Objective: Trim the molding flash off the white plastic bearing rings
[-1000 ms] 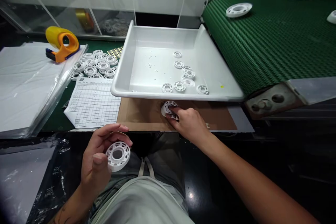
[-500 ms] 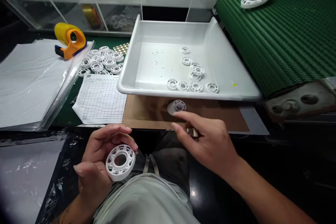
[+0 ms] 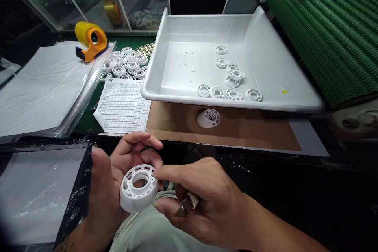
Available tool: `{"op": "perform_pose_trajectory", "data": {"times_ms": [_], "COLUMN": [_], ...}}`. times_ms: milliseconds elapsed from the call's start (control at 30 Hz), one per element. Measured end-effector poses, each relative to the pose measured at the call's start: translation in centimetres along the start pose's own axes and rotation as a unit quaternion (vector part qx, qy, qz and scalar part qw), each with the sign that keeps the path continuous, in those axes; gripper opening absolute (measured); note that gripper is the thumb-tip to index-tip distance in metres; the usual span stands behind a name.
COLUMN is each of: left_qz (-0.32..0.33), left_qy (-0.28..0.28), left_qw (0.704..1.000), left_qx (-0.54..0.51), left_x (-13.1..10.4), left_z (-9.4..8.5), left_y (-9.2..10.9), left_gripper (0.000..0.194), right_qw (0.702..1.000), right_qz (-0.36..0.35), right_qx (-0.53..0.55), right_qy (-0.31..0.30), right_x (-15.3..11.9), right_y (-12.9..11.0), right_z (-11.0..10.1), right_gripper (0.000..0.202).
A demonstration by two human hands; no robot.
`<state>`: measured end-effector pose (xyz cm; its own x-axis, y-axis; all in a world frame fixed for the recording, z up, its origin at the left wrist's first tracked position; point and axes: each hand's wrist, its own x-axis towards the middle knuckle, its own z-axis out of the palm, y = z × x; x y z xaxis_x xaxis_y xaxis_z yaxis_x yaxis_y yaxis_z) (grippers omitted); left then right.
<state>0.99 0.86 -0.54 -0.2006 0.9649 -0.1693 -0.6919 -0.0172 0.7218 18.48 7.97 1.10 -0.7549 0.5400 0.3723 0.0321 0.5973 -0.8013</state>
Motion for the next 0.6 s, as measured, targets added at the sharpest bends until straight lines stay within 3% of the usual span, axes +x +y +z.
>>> {"op": "perform_pose_trajectory", "data": {"times_ms": [133,400,600], "left_qz": [-0.059,-0.057,-0.033], "left_qy": [-0.007,-0.021,-0.041], "left_qw": [0.995,0.997,0.999], "left_qx": [-0.081,-0.057,-0.005], "left_x": [0.5,0.6,0.2], "left_z": [0.5,0.5,0.2], "left_y": [0.3,0.9,1.2], "left_gripper": [0.062,0.062,0.064], "right_qw": [0.999,0.998,0.997], "right_qz": [0.016,0.065,0.052], "right_qx": [0.01,-0.003,0.044], "right_qy": [0.026,0.016,0.033], "right_x": [0.5,-0.1,-0.8], "right_y": [-0.2,-0.2,0.3], "right_z": [-0.1,-0.5,-0.2], "right_gripper": [0.022,0.019,0.022]}}
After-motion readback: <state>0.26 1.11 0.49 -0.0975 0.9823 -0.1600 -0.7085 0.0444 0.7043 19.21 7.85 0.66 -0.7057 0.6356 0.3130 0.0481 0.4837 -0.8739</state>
